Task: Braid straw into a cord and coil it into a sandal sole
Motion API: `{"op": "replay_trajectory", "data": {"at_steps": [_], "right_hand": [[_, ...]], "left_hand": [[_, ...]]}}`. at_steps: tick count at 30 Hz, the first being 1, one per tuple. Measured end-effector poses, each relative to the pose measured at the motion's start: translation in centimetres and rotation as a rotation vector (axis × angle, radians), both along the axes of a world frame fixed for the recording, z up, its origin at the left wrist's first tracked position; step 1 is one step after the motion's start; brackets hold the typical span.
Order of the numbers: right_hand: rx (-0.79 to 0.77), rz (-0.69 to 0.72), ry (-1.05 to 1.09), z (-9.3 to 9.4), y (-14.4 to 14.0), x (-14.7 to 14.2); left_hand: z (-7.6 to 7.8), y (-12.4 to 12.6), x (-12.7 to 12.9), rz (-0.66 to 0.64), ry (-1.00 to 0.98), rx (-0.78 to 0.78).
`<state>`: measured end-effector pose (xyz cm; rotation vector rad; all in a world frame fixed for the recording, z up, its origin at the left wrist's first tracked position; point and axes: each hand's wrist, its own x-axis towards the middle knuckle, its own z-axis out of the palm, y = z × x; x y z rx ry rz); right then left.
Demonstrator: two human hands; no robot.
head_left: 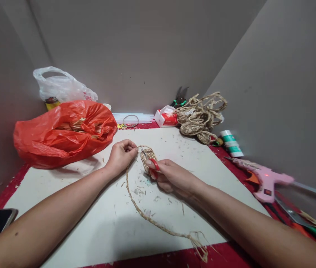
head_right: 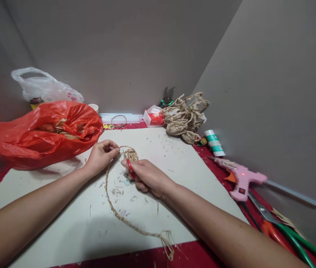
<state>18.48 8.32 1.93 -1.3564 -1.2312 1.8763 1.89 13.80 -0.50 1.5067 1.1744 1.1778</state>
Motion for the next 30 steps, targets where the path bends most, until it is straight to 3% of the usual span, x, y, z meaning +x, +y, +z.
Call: {"op": "replay_trajectory", "data": {"at_steps": [19, 30], "right_hand": [[0.12, 0.073, -0.006, -0.9, 0.4, 0.6], [0.12, 0.084, -0.11, -0.5, 0.5, 0.8]], "left_hand": [[0.2, -0.8, 0.3, -0.028, -0.035, -0.072], [0.4, -1.1, 0.0, -0.06, 0.109, 0.117]]}}
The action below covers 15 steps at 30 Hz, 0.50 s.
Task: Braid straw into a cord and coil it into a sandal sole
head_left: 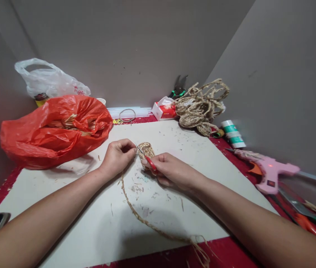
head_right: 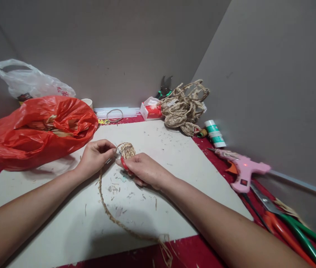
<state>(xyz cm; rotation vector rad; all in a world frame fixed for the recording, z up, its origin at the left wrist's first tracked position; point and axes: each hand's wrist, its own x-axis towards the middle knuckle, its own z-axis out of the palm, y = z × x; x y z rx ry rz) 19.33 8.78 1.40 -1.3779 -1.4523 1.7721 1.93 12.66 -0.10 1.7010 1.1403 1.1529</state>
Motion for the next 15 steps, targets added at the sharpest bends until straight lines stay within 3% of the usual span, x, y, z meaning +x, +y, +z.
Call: {"op": "replay_trajectory", "data": {"at_steps": [5, 15], "right_hand": [[0.008, -0.027, 0.09, 0.5, 0.2, 0.4], [-0.003, -0.022, 0.074, 0.5, 0.7, 1.1]], "left_hand": [[-0.5, 0.1, -0.2, -0.018, 0.07, 0.089], [-0.6, 0.2, -0.4, -0.04, 0.152, 0.143]]}}
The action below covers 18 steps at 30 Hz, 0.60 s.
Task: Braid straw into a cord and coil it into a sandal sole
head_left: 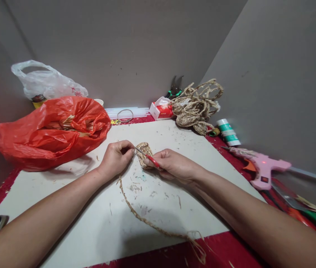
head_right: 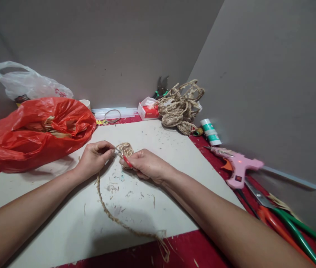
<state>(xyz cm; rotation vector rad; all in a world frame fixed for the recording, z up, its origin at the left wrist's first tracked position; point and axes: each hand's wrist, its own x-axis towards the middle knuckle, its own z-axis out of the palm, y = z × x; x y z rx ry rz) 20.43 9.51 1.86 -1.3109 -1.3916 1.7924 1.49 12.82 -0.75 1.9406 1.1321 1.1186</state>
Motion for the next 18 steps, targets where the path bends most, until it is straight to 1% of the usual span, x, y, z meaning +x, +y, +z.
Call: {"op": "replay_trajectory", "data": {"at_steps": [2, 7, 11, 18], "right_hand": [[0.001, 0.01, 0.007, 0.05, 0.06, 0.07], [-0.054, 0.069, 0.031, 0.74, 0.03, 0.14], [-0.055, 0.044, 0.032, 0.93, 0.13, 0.28], [-0.086, 0.02, 0.05, 0.49, 0.73, 0.8]], "left_hand": [[0.02, 0.01, -0.02, -0.007, 0.007, -0.001], [0.12, -0.09, 0.09, -0.02, -0.009, 0.0], [0.32, -0.28, 0.14, -0.041, 0.005, 0.019], [0.45, -0.26, 0.11, -0.04, 0.051, 0.061]]}}
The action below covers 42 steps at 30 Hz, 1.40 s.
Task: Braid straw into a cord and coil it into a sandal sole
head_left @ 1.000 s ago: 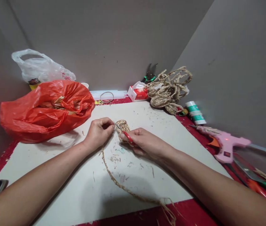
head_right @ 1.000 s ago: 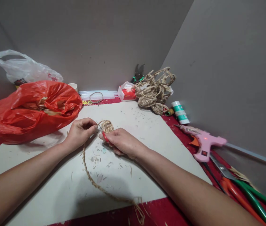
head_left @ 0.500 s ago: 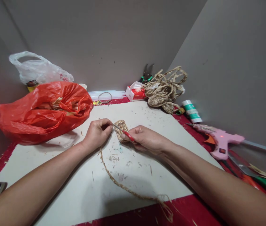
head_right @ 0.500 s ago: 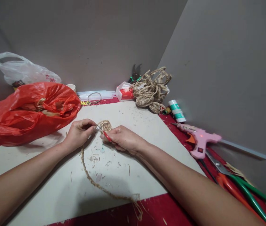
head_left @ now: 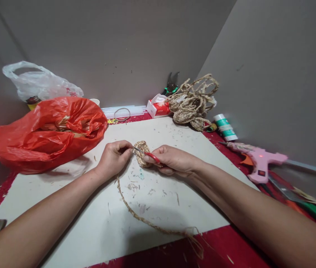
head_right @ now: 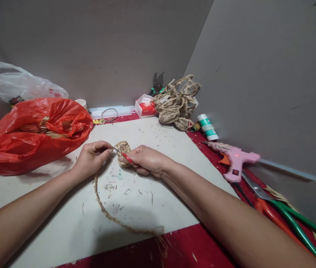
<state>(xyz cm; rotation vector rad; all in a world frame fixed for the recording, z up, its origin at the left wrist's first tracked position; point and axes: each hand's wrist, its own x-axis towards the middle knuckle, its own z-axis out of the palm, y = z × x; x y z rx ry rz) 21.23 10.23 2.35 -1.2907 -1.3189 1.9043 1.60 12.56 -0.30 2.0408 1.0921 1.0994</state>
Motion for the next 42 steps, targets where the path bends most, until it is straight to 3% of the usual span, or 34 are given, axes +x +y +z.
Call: {"op": "replay_trajectory", "data": {"at_steps": [14, 22, 30, 36, 39, 42], "right_hand": [[-0.003, 0.079, 0.044, -0.8, 0.0, 0.1], [-0.01, -0.072, 0.097, -0.9, -0.2, -0.2], [-0.013, -0.059, 0.097, -0.9, -0.1, 0.0], [0.146, 0.163, -0.124, 0.5, 0.1, 1.0], [0.281, 0.327, -0.292, 1.3, -0.2, 1.5], [0.37, 0.399, -0.441, 1.6, -1.2, 1.1]], "left_hand": [[0.2, -0.1, 0.0, 0.022, 0.006, 0.048], [0.2, -0.2, 0.0, 0.023, 0.051, 0.171], [0.0, -0.1, -0.2, -0.004, 0.073, 0.19], [0.3, 0.3, -0.4, 0.057, 0.025, 0.121], [0.2, 1.4, -1.1, 0.204, -0.035, 0.065], [-0.1, 2.7, -1.9, 0.352, -0.043, -0.025]]}}
